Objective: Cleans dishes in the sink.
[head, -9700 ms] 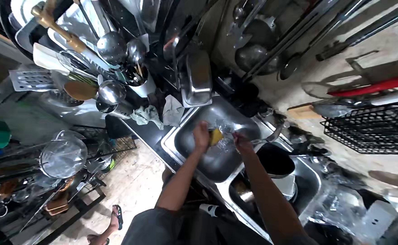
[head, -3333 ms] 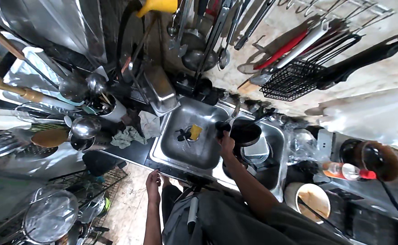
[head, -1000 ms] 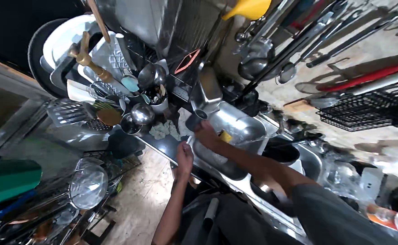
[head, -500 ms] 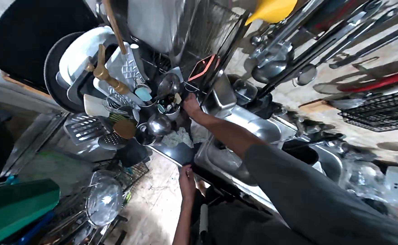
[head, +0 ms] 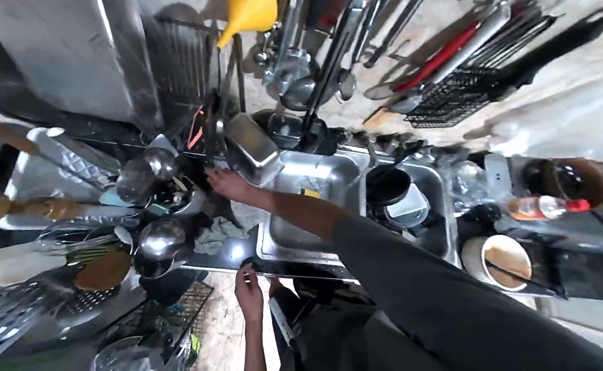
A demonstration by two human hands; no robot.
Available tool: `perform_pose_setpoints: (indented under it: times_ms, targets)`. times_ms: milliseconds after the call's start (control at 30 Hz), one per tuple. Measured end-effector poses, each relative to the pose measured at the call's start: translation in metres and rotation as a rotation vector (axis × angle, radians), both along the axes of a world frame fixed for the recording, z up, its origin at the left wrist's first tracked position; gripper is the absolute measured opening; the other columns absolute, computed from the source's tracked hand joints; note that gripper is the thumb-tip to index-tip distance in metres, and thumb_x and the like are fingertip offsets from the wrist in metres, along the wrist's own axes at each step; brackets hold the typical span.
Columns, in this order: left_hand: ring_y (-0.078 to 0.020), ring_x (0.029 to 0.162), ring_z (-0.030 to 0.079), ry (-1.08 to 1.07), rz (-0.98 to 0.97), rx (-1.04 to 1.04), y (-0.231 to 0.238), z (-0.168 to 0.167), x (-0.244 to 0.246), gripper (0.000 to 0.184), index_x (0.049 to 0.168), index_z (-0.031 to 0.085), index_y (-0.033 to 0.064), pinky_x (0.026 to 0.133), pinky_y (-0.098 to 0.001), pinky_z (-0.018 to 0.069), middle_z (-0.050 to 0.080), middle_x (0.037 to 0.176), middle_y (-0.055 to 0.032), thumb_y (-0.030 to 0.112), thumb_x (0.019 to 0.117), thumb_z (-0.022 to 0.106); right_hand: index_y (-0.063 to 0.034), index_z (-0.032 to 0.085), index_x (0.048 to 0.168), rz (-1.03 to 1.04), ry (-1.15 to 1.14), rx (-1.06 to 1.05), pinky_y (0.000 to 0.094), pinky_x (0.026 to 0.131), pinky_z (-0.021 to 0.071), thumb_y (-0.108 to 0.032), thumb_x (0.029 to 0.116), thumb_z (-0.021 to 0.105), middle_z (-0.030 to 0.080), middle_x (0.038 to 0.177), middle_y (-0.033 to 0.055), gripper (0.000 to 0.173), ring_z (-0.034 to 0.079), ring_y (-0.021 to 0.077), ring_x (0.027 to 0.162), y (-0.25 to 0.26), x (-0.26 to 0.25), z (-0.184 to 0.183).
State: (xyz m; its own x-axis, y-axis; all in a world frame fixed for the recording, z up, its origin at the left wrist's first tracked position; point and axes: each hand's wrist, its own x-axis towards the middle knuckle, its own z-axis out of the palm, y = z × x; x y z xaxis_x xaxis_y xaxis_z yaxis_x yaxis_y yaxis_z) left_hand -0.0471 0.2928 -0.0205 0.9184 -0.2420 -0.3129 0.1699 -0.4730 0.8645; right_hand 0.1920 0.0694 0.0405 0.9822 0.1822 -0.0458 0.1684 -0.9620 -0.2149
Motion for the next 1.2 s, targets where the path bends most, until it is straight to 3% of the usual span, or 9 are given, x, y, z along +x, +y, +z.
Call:
perform_pose_setpoints:
  times_ms: [100, 300, 367, 467, 633, 833, 967, 1067, 1200]
  targets:
    - [-0.0197, 0.089, 0.070, -0.028, -0.025, -0.035, -0.012, 0.000, -0.002, 0.030, 0.127, 0.063, -0.0009, 0.080, -0.0390, 0.0609, 0.069, 0.107, -0.0148, 0.017, 0.1054, 0.050, -0.0077, 0.069, 0.123, -0.233, -0.109, 0.165, 0.0442, 0.092, 0.0595, -0.009, 0.0968, 0.067, 0.068, 0.123, 0.0124, 0.027, 0.068, 0.0287, 0.111, -0.030, -0.101, 0.022]
    - [-0.0198, 0.094, 0.070, 0.029, -0.030, -0.130, -0.067, 0.002, -0.016, 0.030, 0.126, 0.062, -0.0045, 0.087, -0.0391, 0.0596, 0.070, 0.108, -0.0162, 0.015, 0.1060, 0.051, -0.0024, 0.068, 0.124, -0.923, 0.130, 0.553, 0.0595, 0.093, 0.0548, -0.022, 0.1062, 0.057, 0.070, 0.117, 0.0217, 0.029, 0.070, 0.0378, 0.105, -0.205, -0.277, -0.044]
    - [-0.0213, 0.096, 0.070, 0.074, -0.110, -0.141, -0.096, 0.004, -0.021, 0.030, 0.127, 0.061, -0.0042, 0.089, -0.0404, 0.0595, 0.070, 0.109, -0.0167, 0.015, 0.1063, 0.050, 0.0023, 0.067, 0.125, -1.140, 0.266, 0.806, 0.0492, 0.096, 0.0580, -0.015, 0.1013, 0.063, 0.072, 0.118, 0.0202, 0.029, 0.072, 0.0296, 0.104, -0.256, -0.296, -0.074]
    - [-0.0190, 0.092, 0.071, 0.099, -0.239, -0.111, -0.138, -0.003, -0.026, 0.028, 0.127, 0.063, -0.0018, 0.086, -0.0389, 0.0606, 0.071, 0.106, -0.0138, 0.013, 0.1049, 0.052, 0.0044, 0.063, 0.129, -1.238, 0.305, 0.989, 0.0438, 0.092, 0.0609, -0.008, 0.0992, 0.065, 0.071, 0.119, 0.0205, 0.033, 0.074, 0.0268, 0.098, -0.286, -0.284, -0.075]
    - [-0.0193, 0.093, 0.070, 0.109, -0.376, -0.070, -0.184, -0.011, -0.038, 0.029, 0.125, 0.065, 0.0011, 0.088, -0.0398, 0.0596, 0.071, 0.108, -0.0126, 0.016, 0.1061, 0.049, 0.0022, 0.068, 0.116, -0.788, 0.300, 0.214, 0.0648, 0.092, 0.0533, -0.012, 0.0951, 0.065, 0.067, 0.116, 0.0280, 0.025, 0.065, 0.0458, 0.111, -0.280, -0.245, -0.037]
    - [-0.0178, 0.093, 0.071, 0.118, -0.277, -0.083, -0.174, -0.014, -0.059, 0.028, 0.125, 0.065, 0.0020, 0.087, -0.0384, 0.0606, 0.072, 0.107, -0.0115, 0.016, 0.1056, 0.051, -0.0015, 0.042, 0.154, -1.049, 0.021, 0.035, 0.0670, 0.114, 0.0374, 0.005, 0.0878, 0.063, 0.029, 0.162, 0.0323, 0.069, 0.032, 0.0537, 0.147, -0.321, -0.180, -0.030]
    - [-0.0180, 0.093, 0.071, 0.161, -0.216, -0.065, -0.147, -0.016, -0.070, 0.028, 0.124, 0.065, 0.0019, 0.086, -0.0389, 0.0608, 0.072, 0.106, -0.0114, 0.017, 0.1060, 0.051, -0.0002, 0.040, 0.154, -1.199, 0.177, 0.041, 0.0605, 0.100, 0.0529, 0.002, 0.0874, 0.068, 0.040, 0.154, 0.0323, 0.072, 0.052, 0.0505, 0.132, -0.341, -0.161, -0.030]
    - [-0.0156, 0.094, 0.071, 0.131, -0.156, -0.098, -0.124, -0.021, -0.075, 0.024, 0.121, 0.066, 0.0013, 0.089, -0.0371, 0.0606, 0.073, 0.106, -0.0093, 0.013, 0.1049, 0.053, 0.0082, 0.049, 0.144, -1.150, 0.220, 0.018, 0.0666, 0.107, 0.0450, -0.005, 0.0805, 0.079, 0.040, 0.152, 0.0353, 0.072, 0.042, 0.0541, 0.140, -0.356, -0.156, -0.024]
    - [-0.0155, 0.096, 0.072, 0.125, -0.079, -0.120, -0.101, -0.031, -0.075, 0.023, 0.121, 0.067, 0.0014, 0.089, -0.0368, 0.0610, 0.073, 0.109, -0.0087, 0.009, 0.1041, 0.053, 0.0127, 0.054, 0.133, -1.104, 0.336, -0.027, 0.0686, 0.105, 0.0445, -0.012, 0.0858, 0.077, 0.050, 0.142, 0.0378, 0.058, 0.047, 0.0551, 0.135, -0.364, -0.153, -0.017]
